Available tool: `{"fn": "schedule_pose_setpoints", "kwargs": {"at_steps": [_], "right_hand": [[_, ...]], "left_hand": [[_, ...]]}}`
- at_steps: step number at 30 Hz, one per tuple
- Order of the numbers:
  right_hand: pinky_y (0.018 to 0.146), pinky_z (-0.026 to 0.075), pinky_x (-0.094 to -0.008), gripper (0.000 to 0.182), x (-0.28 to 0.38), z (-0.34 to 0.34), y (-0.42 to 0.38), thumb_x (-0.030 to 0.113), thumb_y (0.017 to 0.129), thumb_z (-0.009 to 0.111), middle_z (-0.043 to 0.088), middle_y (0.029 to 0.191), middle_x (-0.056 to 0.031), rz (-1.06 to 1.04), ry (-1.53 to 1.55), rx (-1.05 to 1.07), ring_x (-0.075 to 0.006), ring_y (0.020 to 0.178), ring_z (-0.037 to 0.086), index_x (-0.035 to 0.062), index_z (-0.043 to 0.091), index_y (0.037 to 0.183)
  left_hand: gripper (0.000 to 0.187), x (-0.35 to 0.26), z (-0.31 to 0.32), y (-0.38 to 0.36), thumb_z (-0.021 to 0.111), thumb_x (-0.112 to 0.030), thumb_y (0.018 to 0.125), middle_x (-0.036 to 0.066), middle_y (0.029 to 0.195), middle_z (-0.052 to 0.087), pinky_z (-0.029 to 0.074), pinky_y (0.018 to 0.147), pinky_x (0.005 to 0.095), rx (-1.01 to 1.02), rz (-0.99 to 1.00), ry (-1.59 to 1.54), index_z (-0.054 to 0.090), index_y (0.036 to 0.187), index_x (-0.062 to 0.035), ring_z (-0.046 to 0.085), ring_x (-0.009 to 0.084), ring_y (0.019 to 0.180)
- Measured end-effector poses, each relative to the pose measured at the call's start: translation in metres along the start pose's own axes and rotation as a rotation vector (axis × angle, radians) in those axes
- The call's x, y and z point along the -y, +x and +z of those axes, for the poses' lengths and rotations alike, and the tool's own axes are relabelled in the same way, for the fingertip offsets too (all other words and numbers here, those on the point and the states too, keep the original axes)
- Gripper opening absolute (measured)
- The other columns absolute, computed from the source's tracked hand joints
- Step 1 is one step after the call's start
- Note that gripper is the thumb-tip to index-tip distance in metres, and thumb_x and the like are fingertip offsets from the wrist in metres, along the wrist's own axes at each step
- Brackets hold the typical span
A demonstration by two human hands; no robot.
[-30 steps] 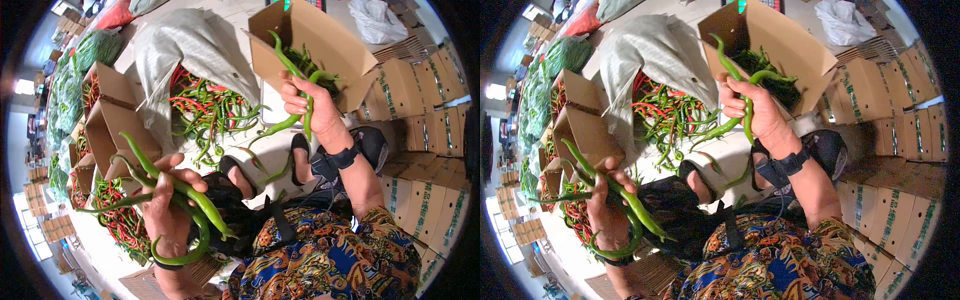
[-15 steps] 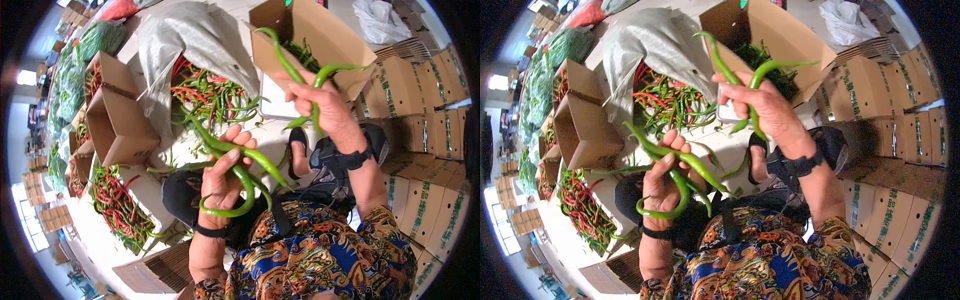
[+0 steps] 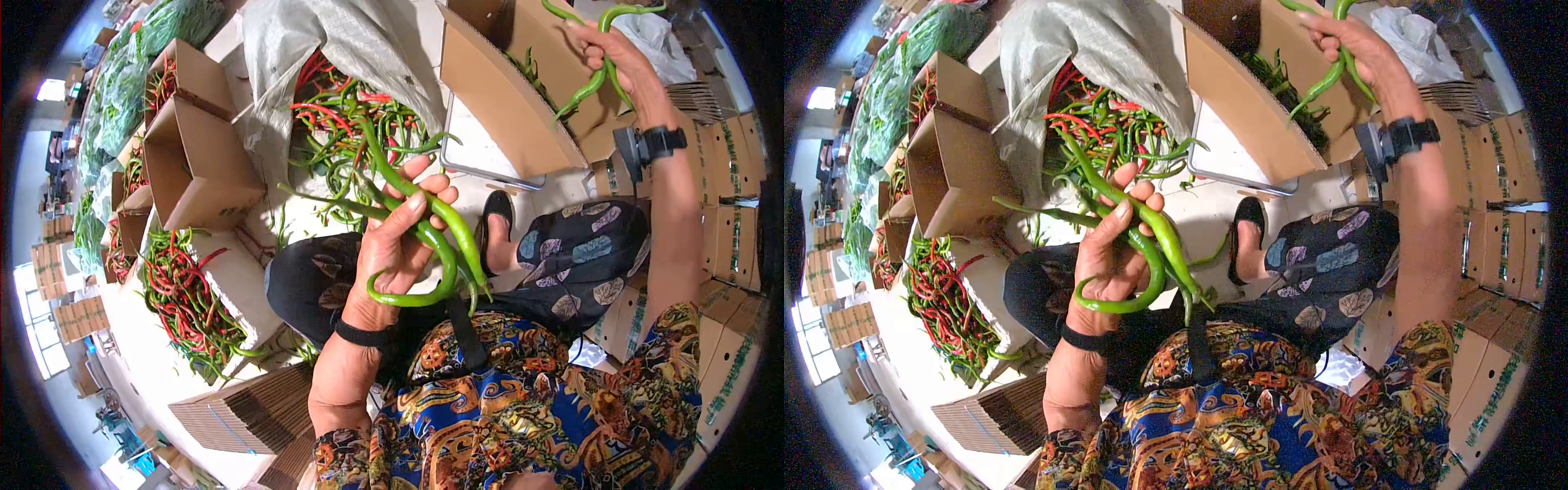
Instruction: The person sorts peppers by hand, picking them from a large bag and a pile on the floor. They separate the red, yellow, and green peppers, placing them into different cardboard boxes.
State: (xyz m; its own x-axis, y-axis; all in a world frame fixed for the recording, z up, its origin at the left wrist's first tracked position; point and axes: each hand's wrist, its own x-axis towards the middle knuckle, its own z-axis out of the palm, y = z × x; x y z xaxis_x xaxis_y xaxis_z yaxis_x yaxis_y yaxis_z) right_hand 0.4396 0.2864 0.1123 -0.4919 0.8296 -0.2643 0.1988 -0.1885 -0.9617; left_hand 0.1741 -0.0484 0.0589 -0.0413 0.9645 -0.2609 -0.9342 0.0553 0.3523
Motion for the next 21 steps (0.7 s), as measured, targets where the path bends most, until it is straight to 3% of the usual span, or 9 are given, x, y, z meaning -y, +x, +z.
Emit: {"fn": "schedule_pose_setpoints", "kwargs": {"at_steps": [3,6,9,12,14,15,16,18,21], "right_hand": [[0.046,0.034,-0.0141,0.029,0.003,-0.046,0.013,0.023,0.089,0.066,0.050,0.074,0.0030,0.116,0.489,0.158,0.0013,0.056,0.042,0.0021,0.059,0.108],[0.043,0.034,-0.0131,0.027,0.048,-0.002,-0.025,0.022,0.092,0.062,0.041,0.057,0.0073,0.071,0.669,-0.051,0.0006,0.046,0.037,-0.0002,0.053,0.080],[0.037,0.032,-0.0151,0.014,0.054,0.007,-0.029,0.008,0.090,0.061,0.053,0.072,-0.0017,-0.089,0.300,-0.265,-0.0021,0.045,0.039,-0.0014,0.057,0.100],[0.054,0.044,-0.0189,0.048,-0.020,-0.073,0.026,0.030,0.086,0.069,0.059,0.086,-0.0039,0.041,-0.319,-0.061,-0.0057,0.065,0.054,-0.0033,0.056,0.117],[0.070,0.050,-0.0282,0.061,-0.033,-0.016,0.006,0.040,0.080,0.072,0.063,0.094,-0.0100,-0.192,-0.872,-0.127,-0.0169,0.077,0.061,-0.0067,0.056,0.116],[0.080,0.049,-0.0337,0.067,-0.027,0.008,-0.008,0.046,0.076,0.072,0.064,0.094,-0.0134,-0.185,-1.029,-0.150,-0.0233,0.085,0.062,-0.0090,0.057,0.113],[0.081,0.049,-0.0332,0.059,-0.015,0.034,-0.024,0.044,0.079,0.069,0.065,0.092,-0.0141,-0.112,-1.234,-0.188,-0.0236,0.087,0.062,-0.0055,0.060,0.111],[0.072,0.051,-0.0327,0.043,-0.029,0.075,-0.049,0.039,0.080,0.069,0.067,0.086,-0.0084,-0.321,-1.015,-0.196,-0.0163,0.078,0.064,0.0035,0.066,0.104],[0.066,0.049,-0.0276,0.038,-0.023,0.137,-0.097,0.036,0.088,0.063,0.066,0.081,-0.0062,0.072,-0.480,0.271,-0.0107,0.074,0.061,0.0014,0.066,0.102]], "left_hand": [[0.043,0.000,-0.004,0.001,0.058,-0.005,0.090,0.014,0.113,0.062,0.053,0.077,0.0280,-0.023,-0.002,-0.013,0.046,0.131,-0.0040,0.061,0.0244,0.105],[0.040,0.000,-0.006,0.001,0.058,-0.007,0.090,0.014,0.111,0.062,0.052,0.078,0.0300,-0.033,0.005,-0.025,0.048,0.129,-0.0038,0.061,0.0246,0.103],[0.038,0.001,-0.009,0.005,0.059,-0.008,0.091,0.014,0.109,0.063,0.052,0.078,0.0314,-0.036,0.011,-0.036,0.049,0.127,-0.0035,0.061,0.0247,0.103],[0.037,0.002,-0.008,0.007,0.059,-0.009,0.091,0.014,0.109,0.063,0.052,0.078,0.0312,-0.018,0.014,-0.041,0.050,0.126,-0.0031,0.061,0.0245,0.103],[0.039,0.003,-0.007,0.007,0.059,-0.010,0.091,0.015,0.111,0.062,0.052,0.079,0.0312,-0.023,0.016,-0.026,0.048,0.128,-0.0031,0.061,0.0244,0.103],[0.039,0.004,-0.007,0.007,0.059,-0.010,0.091,0.015,0.111,0.062,0.051,0.080,0.0314,-0.025,0.020,-0.021,0.048,0.128,-0.0032,0.061,0.0244,0.103],[0.039,0.004,-0.007,0.007,0.059,-0.010,0.091,0.015,0.112,0.062,0.051,0.080,0.0316,-0.030,0.025,-0.016,0.048,0.128,-0.0033,0.061,0.0244,0.104],[0.040,0.003,-0.006,0.006,0.059,-0.010,0.091,0.015,0.114,0.061,0.050,0.083,0.0328,-0.046,0.017,-0.018,0.047,0.128,-0.0030,0.060,0.0254,0.107],[0.039,0.005,-0.001,0.007,0.060,-0.009,0.090,0.015,0.115,0.060,0.050,0.085,0.0334,-0.086,0.025,0.013,0.048,0.127,-0.0027,0.058,0.0266,0.109]]}}
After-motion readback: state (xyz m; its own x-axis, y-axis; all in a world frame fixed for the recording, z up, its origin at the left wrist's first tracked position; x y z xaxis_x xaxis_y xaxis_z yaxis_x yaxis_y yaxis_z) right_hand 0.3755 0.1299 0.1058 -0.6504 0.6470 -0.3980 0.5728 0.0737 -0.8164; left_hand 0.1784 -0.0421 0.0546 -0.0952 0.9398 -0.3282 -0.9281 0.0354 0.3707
